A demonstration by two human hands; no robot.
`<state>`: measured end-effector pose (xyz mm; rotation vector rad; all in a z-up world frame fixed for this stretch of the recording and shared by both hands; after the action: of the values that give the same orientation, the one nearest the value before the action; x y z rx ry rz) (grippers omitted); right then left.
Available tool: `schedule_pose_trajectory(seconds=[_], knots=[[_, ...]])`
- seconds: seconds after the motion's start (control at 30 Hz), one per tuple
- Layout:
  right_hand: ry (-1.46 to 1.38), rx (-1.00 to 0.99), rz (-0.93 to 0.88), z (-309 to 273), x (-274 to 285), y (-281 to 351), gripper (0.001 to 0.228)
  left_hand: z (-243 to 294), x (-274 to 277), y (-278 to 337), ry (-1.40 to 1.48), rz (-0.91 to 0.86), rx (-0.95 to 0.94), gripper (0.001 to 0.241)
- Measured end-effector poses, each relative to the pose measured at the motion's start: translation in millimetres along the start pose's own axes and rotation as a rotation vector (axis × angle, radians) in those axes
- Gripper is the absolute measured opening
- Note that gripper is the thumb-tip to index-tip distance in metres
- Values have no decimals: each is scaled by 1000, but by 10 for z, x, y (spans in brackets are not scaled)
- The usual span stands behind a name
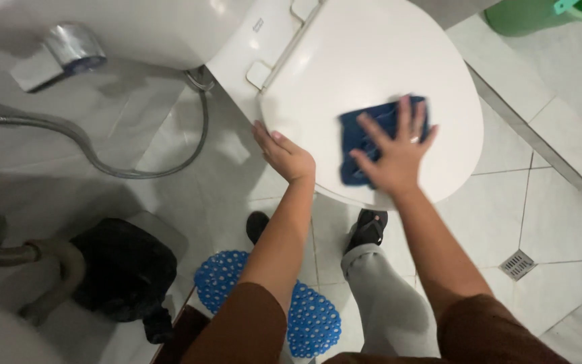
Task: The person wets and wrings a blue cloth in the sink, then wipes the sink basin and faucet. They proceed to wipe the toilet seat, lid, and tank, moving a small potted plant and toilet paper roll aside to clean underneath before placing them back.
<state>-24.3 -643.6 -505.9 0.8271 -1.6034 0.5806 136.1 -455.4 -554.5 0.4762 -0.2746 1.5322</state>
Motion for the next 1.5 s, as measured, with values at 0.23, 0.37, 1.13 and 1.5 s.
schedule_pose_trajectory(seconds=[0.23, 0.37, 1.13, 1.5], knots=[[78, -27, 81, -239, -120, -1391, 85, 7, -39, -28, 47, -36, -51, 56], [47, 260, 104, -1194, -29, -1421, 87, -35, -56, -16, 43, -28, -123, 53], [56, -2, -133, -90, -60, 178, 96, -385, -105, -26, 108, -15, -152, 51], [137, -476, 358, 2172, -270, 182, 76, -308, -97, 3, 136, 22, -128, 49]])
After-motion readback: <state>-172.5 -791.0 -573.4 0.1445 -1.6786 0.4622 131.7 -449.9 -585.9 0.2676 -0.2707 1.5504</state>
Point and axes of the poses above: each hand's wrist, its own y-axis away from the middle knuckle, its own x-axis out of the back of the hand, z = x × y, the point moved 9 cm from there along -y, towards the middle knuckle, and after that the axes turned 13 degrees about y, right-handed, at the moved point
